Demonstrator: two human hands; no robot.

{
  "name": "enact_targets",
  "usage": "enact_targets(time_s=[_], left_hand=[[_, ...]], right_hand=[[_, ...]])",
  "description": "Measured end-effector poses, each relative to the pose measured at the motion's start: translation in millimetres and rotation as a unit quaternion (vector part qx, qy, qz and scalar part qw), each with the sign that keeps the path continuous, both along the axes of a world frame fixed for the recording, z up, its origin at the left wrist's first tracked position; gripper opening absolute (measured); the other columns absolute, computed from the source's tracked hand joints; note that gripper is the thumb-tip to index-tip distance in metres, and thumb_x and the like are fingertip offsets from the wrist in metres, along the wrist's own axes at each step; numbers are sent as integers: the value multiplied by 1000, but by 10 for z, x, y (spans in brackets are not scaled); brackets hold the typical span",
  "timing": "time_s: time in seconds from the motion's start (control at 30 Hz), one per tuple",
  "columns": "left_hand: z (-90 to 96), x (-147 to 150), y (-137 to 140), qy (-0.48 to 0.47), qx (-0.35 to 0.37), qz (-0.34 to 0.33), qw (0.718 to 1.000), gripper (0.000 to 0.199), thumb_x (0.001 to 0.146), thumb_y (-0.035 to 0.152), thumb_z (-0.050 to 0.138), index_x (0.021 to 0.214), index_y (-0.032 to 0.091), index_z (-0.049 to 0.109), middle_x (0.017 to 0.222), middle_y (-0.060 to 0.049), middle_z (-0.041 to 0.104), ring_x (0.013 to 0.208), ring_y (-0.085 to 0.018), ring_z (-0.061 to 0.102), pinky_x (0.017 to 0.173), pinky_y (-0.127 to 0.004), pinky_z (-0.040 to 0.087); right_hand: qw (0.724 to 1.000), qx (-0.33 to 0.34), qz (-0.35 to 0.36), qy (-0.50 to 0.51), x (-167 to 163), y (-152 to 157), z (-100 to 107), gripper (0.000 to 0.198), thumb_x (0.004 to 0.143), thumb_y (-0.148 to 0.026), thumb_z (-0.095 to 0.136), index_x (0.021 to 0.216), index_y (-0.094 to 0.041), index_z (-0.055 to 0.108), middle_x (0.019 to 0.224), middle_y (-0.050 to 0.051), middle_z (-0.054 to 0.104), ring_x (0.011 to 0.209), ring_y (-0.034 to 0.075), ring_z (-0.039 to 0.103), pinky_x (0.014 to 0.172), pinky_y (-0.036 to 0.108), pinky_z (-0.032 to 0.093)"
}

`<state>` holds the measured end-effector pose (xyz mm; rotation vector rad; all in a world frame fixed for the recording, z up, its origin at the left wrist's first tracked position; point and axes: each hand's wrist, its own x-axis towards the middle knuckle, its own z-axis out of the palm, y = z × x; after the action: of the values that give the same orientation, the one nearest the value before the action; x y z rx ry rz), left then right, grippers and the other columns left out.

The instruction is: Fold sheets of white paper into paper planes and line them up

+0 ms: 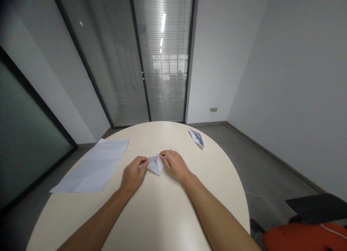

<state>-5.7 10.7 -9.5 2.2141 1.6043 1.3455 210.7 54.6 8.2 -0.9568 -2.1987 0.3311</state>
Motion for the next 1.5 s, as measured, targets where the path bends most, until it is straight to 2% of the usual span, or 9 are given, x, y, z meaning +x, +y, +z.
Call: enact_targets(time_s=[0.23, 0.4, 0.47, 0.6, 0.83, 0.97, 1.2, 1.33, 1.5], left_hand=[[-41, -23, 44, -74, -43, 45, 995, 19, 97, 36, 51, 100, 22, 63, 96, -5, 73, 87, -21, 71, 79, -33, 54], [-71, -47, 82, -120, -57, 63, 989, 21, 97, 40, 51, 101, 22, 61, 98, -7, 74, 85, -21, 72, 78, -34, 56], [-85, -58, 100, -133, -58, 69, 987, 23, 96, 41, 52, 101, 21, 61, 98, -7, 73, 84, -21, 72, 76, -33, 57], [-106, -76, 135, -160, -56, 76, 983, 23, 95, 41, 53, 102, 20, 61, 94, -7, 72, 85, -21, 71, 73, -32, 57], [-105, -100, 159, -175, -49, 85, 980, 36, 94, 34, 52, 127, 20, 57, 99, -7, 70, 83, -18, 68, 70, -28, 57], [-113, -118, 153, -169, -57, 94, 979, 26, 95, 35, 51, 116, 21, 58, 94, -6, 71, 83, -19, 70, 70, -29, 57], [-141, -147, 151, -151, -76, 139, 976, 14, 94, 35, 51, 101, 24, 54, 92, -5, 73, 77, -20, 72, 68, -30, 55], [-128, -145, 141, -119, -102, 164, 974, 10, 93, 33, 53, 99, 25, 54, 93, -5, 73, 80, -22, 72, 69, -30, 53], [-85, -135, 112, -56, -110, 180, 976, 13, 90, 27, 57, 102, 25, 57, 98, -5, 73, 90, -26, 70, 74, -36, 54]], right_hand=[[996, -48, -39, 58, 40, 39, -50, 18, 103, -31, 43, 110, -23, 57, 108, 8, 71, 102, 22, 65, 90, 36, 48], [991, -65, -60, 100, 74, 84, -104, 17, 99, -33, 47, 111, -23, 55, 105, 8, 71, 93, 22, 67, 74, 32, 49], [988, -70, -57, 121, 86, 84, -101, 22, 98, -33, 48, 118, -23, 54, 103, 7, 72, 89, 22, 67, 70, 30, 49], [987, -69, -52, 133, 106, 71, -72, 39, 97, -30, 49, 136, -24, 50, 98, 5, 71, 89, 20, 67, 77, 31, 50], [987, -68, -88, 117, 113, 129, -133, 22, 92, -28, 54, 112, -24, 62, 95, 3, 70, 80, 18, 65, 69, 28, 47], [984, -68, -122, 108, 119, 142, -134, 17, 90, -28, 54, 104, -23, 61, 92, 2, 70, 69, 17, 62, 66, 28, 46], [979, -74, -171, 78, 167, 156, -127, 14, 88, -27, 57, 100, -24, 63, 93, 3, 72, 79, 20, 65, 71, 30, 47], [985, -67, -150, 57, 188, 165, -131, 24, 89, -22, 56, 109, -25, 69, 105, 5, 74, 96, 23, 66, 85, 34, 48], [988, -63, -134, 31, 178, 161, -124, 21, 89, -18, 57, 102, -23, 72, 105, 5, 75, 102, 24, 65, 91, 37, 47]])
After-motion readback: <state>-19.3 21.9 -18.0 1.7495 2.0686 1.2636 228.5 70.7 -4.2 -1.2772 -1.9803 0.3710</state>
